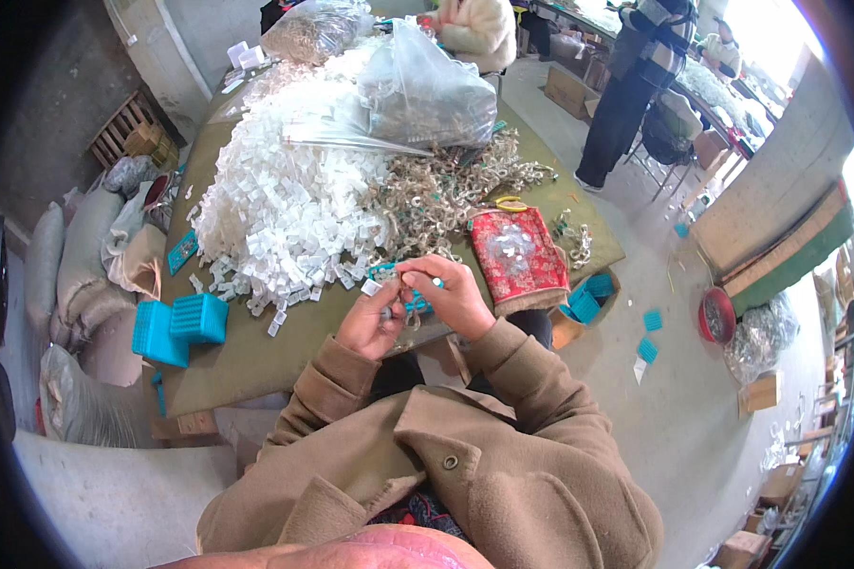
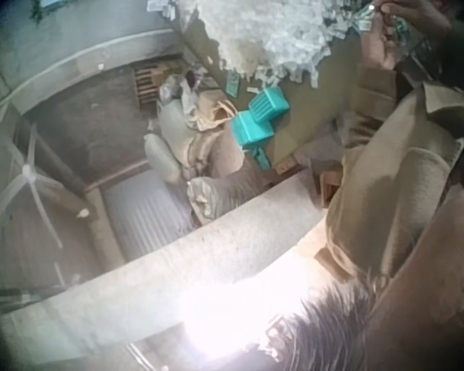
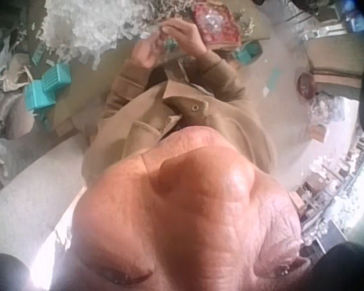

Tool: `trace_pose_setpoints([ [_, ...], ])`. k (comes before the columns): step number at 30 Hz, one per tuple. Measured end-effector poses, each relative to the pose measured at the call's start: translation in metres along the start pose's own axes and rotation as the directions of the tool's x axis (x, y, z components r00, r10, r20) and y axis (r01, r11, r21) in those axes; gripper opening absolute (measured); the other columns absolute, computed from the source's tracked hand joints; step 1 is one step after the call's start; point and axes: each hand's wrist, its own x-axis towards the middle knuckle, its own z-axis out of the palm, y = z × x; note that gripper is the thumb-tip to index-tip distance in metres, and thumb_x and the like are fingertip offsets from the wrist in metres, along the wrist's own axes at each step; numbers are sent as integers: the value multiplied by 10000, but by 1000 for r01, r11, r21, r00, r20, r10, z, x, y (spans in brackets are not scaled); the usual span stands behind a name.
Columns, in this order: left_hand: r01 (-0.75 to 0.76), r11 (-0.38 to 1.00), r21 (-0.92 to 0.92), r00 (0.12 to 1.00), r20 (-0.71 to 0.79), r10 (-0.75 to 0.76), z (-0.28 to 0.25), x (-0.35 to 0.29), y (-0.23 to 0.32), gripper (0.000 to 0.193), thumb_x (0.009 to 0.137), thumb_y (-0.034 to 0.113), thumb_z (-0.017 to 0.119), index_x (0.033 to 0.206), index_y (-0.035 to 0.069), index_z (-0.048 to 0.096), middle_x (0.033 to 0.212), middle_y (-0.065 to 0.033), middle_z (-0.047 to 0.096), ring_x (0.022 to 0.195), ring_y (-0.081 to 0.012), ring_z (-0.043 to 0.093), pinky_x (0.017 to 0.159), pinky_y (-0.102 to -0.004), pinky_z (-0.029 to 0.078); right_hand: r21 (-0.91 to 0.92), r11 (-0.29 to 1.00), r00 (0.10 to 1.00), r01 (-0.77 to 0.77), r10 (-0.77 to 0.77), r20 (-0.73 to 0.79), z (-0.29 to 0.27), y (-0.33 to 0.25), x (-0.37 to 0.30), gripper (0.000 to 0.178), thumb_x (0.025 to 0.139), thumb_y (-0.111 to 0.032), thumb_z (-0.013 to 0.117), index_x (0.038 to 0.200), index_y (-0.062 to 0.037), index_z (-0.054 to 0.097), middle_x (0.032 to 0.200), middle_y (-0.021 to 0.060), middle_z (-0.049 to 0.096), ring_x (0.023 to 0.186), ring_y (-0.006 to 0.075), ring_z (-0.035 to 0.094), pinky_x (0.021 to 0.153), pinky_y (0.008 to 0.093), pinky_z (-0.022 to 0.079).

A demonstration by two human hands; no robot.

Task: The person repeatedly picks small white plastic pieces and metal rings from a table, inserts the rings into the plastic pieces, and places the assembled units into a blue tray. The person also handles a clear plastic bag and a red pouch while working at the table.

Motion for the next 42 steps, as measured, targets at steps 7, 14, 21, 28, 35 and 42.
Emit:
trace_pose_setpoints([
  [7,224,974,27,973,52,-225,-11,-3,1,111,990,207,601,1067,128,587,866,25,577,643,0,488,438,-116,350,60,996,996,68,-64,-62,-7,12,-5,206,935,-15,620,1132,14,670,981,49,690,936,87,613,818,261,515],
  [14,197,980,-24,980,8,-197,-7,-4,2,113,931,148,657,1019,140,585,819,41,557,608,1,435,428,-122,314,-470,806,926,359,-369,75,-20,8,-7,209,885,-11,641,1088,-29,684,981,123,696,900,249,671,777,339,538],
  [21,85,996,22,993,-83,-83,8,-1,0,124,898,123,679,958,170,581,778,65,518,608,-4,417,436,-140,308,-597,701,887,390,-461,37,-17,7,-5,237,845,-11,667,1079,-40,687,938,122,681,838,292,652,741,369,537],
  [28,-87,988,124,976,-188,110,17,6,-12,120,887,117,681,970,143,598,741,74,516,614,-9,427,441,-164,288,-178,983,973,-45,4,-229,-14,21,-8,122,861,-58,722,959,-32,654,804,-2,633,724,62,571,637,240,471],
  [35,-354,825,441,873,-161,460,20,13,-30,83,872,66,689,951,63,663,785,56,592,675,-18,495,550,-195,386,339,928,976,-156,199,-94,-10,29,-9,60,909,-83,680,902,-56,627,778,-37,602,689,46,539,600,199,439],
  [42,-438,679,589,829,-27,559,13,16,-28,48,849,29,687,895,16,682,800,31,630,732,-36,543,649,-207,454,562,769,942,-303,333,52,-15,27,-15,74,944,-83,641,998,-96,592,842,-29,610,673,66,565,596,216,466],
])
